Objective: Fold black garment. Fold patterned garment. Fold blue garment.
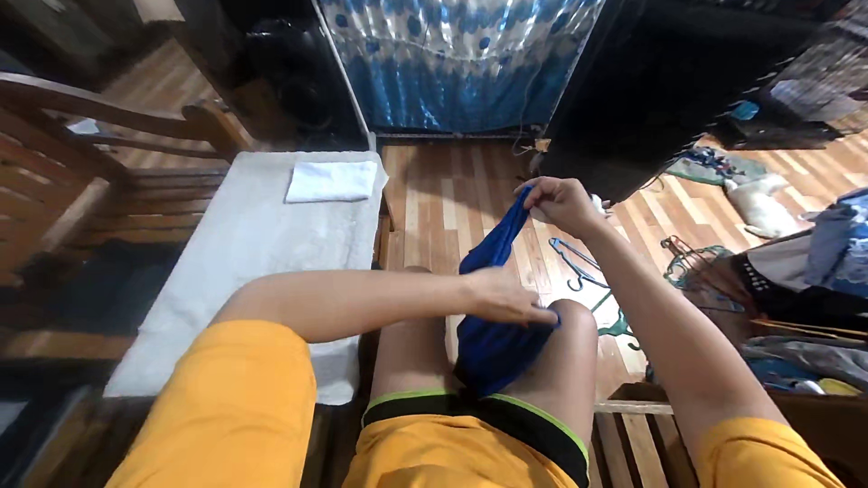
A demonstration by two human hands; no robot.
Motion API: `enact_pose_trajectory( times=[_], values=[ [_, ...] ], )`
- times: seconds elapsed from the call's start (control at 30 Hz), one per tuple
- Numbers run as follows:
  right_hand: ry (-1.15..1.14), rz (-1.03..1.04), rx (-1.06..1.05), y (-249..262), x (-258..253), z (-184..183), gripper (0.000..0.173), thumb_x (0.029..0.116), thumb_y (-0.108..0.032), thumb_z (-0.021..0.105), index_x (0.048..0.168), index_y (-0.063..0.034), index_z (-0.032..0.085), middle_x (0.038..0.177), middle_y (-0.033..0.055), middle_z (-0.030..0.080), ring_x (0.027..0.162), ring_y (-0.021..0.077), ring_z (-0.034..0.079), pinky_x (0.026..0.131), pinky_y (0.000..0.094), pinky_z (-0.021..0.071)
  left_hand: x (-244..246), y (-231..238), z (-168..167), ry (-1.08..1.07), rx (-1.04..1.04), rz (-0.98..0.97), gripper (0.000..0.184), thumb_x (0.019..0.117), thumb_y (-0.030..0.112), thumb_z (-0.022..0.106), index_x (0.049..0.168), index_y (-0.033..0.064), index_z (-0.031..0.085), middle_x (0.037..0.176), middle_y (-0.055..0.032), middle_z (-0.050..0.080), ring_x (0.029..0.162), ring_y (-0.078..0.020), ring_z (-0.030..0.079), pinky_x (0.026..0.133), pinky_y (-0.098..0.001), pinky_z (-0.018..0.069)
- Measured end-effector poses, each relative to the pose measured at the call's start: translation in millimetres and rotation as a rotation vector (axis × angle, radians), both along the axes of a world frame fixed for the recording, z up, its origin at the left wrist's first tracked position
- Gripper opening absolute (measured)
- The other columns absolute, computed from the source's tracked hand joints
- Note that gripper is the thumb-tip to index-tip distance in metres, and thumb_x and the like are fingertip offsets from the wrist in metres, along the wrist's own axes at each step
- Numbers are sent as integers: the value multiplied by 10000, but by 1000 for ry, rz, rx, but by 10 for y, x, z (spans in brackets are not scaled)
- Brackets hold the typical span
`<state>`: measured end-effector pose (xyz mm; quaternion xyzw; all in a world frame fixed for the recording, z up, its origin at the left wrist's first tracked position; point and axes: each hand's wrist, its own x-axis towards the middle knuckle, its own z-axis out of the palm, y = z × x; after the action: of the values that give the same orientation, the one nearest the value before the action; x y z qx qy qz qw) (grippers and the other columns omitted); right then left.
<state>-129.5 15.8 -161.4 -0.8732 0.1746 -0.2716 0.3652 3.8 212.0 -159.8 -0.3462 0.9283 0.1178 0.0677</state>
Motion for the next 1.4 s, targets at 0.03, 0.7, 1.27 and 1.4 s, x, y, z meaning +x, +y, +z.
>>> enact_pose_trajectory(
  times=[0.03, 0.7, 1.27, 1.4],
  values=[
    [-1, -23, 13, -7, -40, -70, 186, 935, 102, 544, 902, 49, 719, 1196, 171, 696, 1106, 175, 677, 959, 332, 558, 69, -79, 45, 7, 16, 98, 371, 1066, 190, 534, 1431, 222, 595, 1086, -168, 707, 907, -370, 699, 764, -559, 541],
    [-254, -258, -56, 234, -83, -4, 204, 874, 1, 710, 1073, 44, 713, 1213, 187, 662, 1057, 176, 672, 907, 308, 572, 433, -1151, 703, 64, -87, 636, 395, 1024, 171, 618, 1378, 9, 549, 1293, -247, 619, 1191, -427, 619, 956, -604, 496],
    [-302, -648, -90, 550, 65, -1153, 407, 869, -147, 672, 1183, 103, 604, 1435, 345, 437, 1341, 441, 460, 1066, 516, 451, 485, -1129, 1634, -98, -270, 711, 333, 1058, 251, 558, 1313, 40, 595, 1246, -247, 637, 1202, -452, 604, 912, -650, 478],
    [-458, -784, -429, 657, 235, -1279, 589, 902, -329, 791, 1262, 34, 499, 1271, 245, 560, 1230, 329, 569, 1025, 420, 498, 506, -1101, 1722, -109, -273, 768, 345, 1064, 287, 548, 1308, 47, 600, 1251, -241, 639, 1203, -444, 607, 917, -655, 478]
  ],
)
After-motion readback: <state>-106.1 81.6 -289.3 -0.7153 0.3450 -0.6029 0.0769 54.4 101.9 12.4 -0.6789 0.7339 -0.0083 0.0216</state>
